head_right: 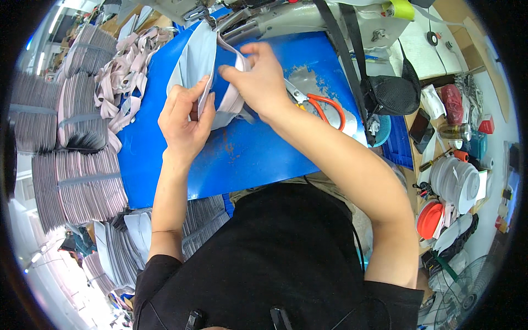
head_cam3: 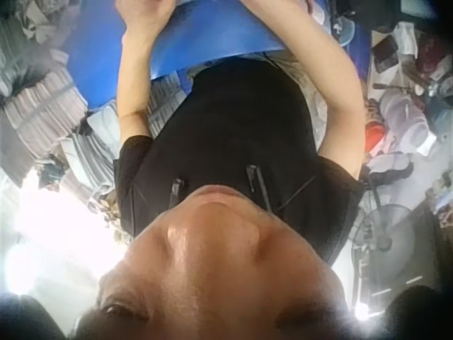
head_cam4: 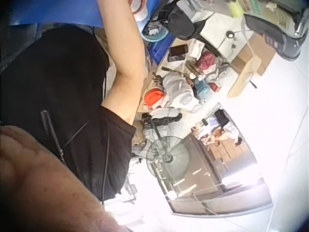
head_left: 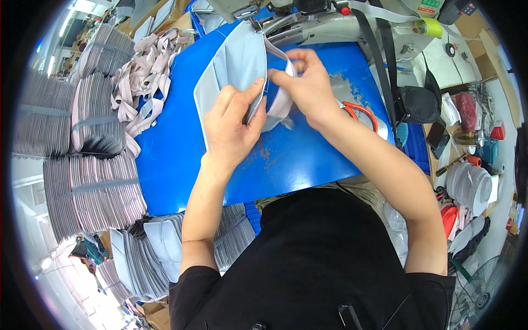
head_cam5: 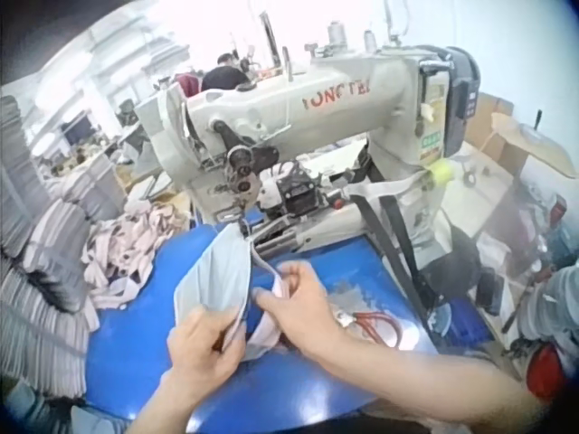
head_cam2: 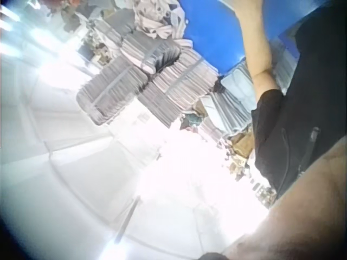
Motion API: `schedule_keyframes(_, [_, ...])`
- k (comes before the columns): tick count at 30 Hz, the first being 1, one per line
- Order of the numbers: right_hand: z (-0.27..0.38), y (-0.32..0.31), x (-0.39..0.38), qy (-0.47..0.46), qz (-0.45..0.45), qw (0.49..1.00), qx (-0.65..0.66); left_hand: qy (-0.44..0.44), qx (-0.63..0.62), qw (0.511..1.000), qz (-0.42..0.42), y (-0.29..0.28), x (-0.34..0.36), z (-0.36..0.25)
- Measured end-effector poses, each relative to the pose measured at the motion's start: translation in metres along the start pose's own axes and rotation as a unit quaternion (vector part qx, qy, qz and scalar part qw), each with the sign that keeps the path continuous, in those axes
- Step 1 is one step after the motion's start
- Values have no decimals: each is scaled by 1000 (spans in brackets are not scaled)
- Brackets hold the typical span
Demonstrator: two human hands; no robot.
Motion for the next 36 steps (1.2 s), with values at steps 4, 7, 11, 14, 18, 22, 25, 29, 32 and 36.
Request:
schedule_keyframes(4, [24, -2, -3, -87, 54, 984, -145, 88, 21, 996, 12, 1, 2, -6])
schedule_keyframes(7, [16, -7, -22, -56, 86, 993, -61, 127, 43, 990, 55, 12, 3, -20])
schedule_keyframes(11, [0, -2, -34, 22, 100, 992, 73, 153, 63, 983, 79, 21, 4, -33])
schedule_keyframes(14, [-4, 8, -28, 61, 109, 980, 154, 158, 74, 981, 85, 25, 13, -26])
schedule_keyframes(18, [-10, 19, -10, 81, 103, 971, 200, 165, 81, 979, 86, 29, 29, -14])
schedule_keyframes(22, [-13, 29, 11, 88, 108, 966, 219, 153, 88, 979, 102, 39, 43, 6])
schedule_keyframes(25, [-13, 33, 24, 103, 70, 966, 227, 150, 88, 978, 113, 45, 56, 21])
schedule_keyframes(29, [-10, 37, 35, 87, 6, 957, 276, 133, 76, 983, 104, 49, 73, 38])
schedule_keyframes(32, [-11, 36, 38, 77, -38, 952, 293, 92, 87, 987, 101, 45, 76, 46])
schedule_keyframes(36, [-4, 32, 38, 69, -77, 960, 259, 19, 134, 985, 110, 38, 73, 64])
Point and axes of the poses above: each hand's wrist, its own x-axis towards the middle knuckle, its own y-axis out of the palm, z = x × y, the point moved 10 cm from there along x, towards the middle knuckle, and after that the axes turned 10 degrees about x, right-handed, at the moved point
